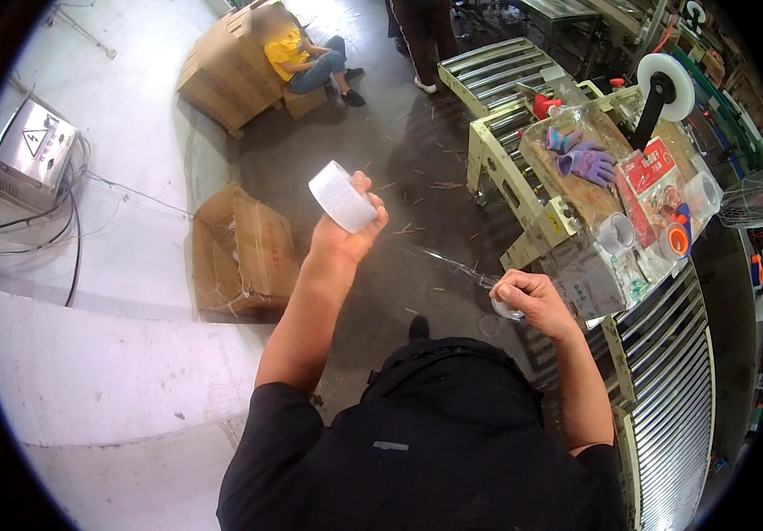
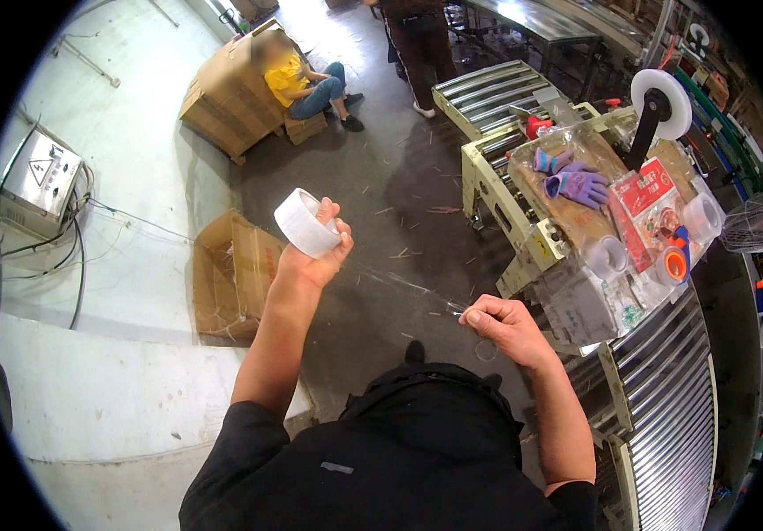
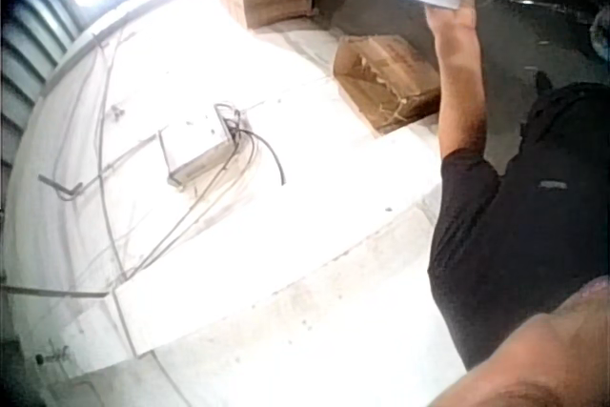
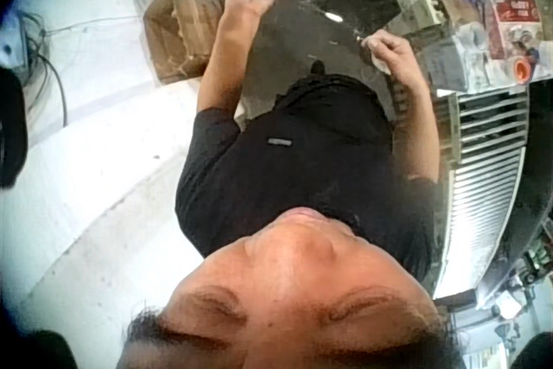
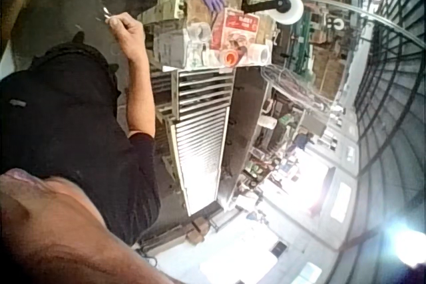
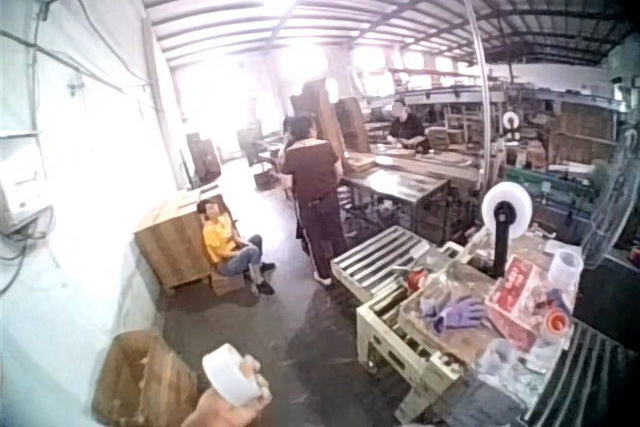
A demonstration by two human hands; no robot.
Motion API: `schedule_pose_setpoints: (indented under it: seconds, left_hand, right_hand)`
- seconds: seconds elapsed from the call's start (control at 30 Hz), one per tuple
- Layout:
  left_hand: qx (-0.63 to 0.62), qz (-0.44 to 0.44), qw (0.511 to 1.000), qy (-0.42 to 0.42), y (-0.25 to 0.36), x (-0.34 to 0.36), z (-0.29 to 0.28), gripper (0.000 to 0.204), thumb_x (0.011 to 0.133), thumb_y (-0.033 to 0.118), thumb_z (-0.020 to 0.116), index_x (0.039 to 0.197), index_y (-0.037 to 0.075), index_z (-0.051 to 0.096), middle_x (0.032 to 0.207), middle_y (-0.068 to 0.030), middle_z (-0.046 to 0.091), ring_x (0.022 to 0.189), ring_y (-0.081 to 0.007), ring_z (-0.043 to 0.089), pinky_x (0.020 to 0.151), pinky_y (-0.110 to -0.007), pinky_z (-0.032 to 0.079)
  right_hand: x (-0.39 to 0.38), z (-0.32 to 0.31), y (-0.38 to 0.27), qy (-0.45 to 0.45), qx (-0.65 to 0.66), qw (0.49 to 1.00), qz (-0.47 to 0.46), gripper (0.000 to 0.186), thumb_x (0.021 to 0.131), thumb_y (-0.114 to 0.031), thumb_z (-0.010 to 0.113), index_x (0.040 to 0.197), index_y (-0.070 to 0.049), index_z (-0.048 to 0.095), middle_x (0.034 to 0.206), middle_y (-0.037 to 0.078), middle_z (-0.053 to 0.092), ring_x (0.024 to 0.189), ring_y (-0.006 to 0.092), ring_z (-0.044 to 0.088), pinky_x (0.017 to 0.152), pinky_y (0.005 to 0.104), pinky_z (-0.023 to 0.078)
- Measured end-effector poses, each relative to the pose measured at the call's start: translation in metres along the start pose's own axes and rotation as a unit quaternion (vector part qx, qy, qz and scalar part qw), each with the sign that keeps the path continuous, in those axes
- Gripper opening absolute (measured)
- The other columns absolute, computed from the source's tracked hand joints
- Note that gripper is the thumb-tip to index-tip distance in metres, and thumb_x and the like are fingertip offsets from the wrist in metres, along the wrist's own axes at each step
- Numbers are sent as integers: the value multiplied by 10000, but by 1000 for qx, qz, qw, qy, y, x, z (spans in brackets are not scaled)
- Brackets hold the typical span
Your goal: The person repeatedly pulls clear tape from a roll, tears off short strips, and drops them into a cardboard box. The person occasionally pauses to reposition the roll or adjust the tape end. The task continues throughout the clip with no visible final state shown.
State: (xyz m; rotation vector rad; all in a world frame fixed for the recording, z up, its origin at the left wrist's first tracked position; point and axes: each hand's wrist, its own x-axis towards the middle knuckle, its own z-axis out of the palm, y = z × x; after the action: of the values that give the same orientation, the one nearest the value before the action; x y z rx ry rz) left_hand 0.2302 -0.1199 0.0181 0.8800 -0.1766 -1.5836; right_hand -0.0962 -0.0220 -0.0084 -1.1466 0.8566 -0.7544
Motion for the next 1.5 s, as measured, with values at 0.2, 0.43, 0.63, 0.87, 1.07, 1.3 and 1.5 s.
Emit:
schedule_pose_setpoints:
  seconds: [0.2,0.43,0.63,0.87,1.07,1.3,1.5]
  left_hand:
    - [-24,-35,999,-18,-4,-14,28,297,824,12,718,1046,122,555,846,-11,592,782,-211,618,611,-360,530]
    - [48,-11,996,-68,-26,-36,69,191,851,82,720,962,112,567,841,-14,579,767,-185,617,604,-337,546]
    - [72,55,986,-142,-65,-40,81,148,885,40,617,1020,87,576,890,-52,628,807,-227,650,667,-351,559]
    - [382,268,868,-170,-66,-46,92,238,856,-37,617,1085,21,580,989,-35,626,886,-113,605,770,-246,496]
    - [514,698,476,-153,-49,-61,91,831,647,-52,822,1368,38,418,1139,-116,545,1027,-245,591,852,-333,517]
    - [521,672,473,-231,-25,-68,65,384,665,-14,777,1032,54,687,1002,-99,577,972,-216,634,776,-357,558]
    - [501,512,671,-193,-13,-40,42,303,756,-96,668,1038,15,642,941,-50,599,864,-137,607,784,-269,493]
  right_hand:
    - [9,-16,65,72,413,905,72,350,983,-337,547,1157,-38,603,985,65,655,674,102,563,602,236,464]
    - [23,-7,75,259,196,942,81,494,920,-329,638,1306,-47,512,1024,37,657,622,77,524,558,227,428]
    - [54,70,-51,69,76,987,-123,517,836,-170,723,1267,11,502,961,55,631,748,80,566,643,259,468]
    - [38,38,-92,-19,-73,997,25,192,842,-159,707,926,-3,634,763,21,639,657,89,577,590,253,467]
    - [40,41,-87,-58,-44,997,13,135,825,-117,679,888,-4,643,756,8,627,693,79,556,637,247,452]
    - [41,60,-74,-51,-90,995,4,103,840,-114,664,859,-18,630,729,-6,598,687,65,507,637,250,432]
    - [14,74,-72,29,-37,998,40,156,911,-170,647,850,-29,620,746,-23,586,703,51,507,640,227,417]
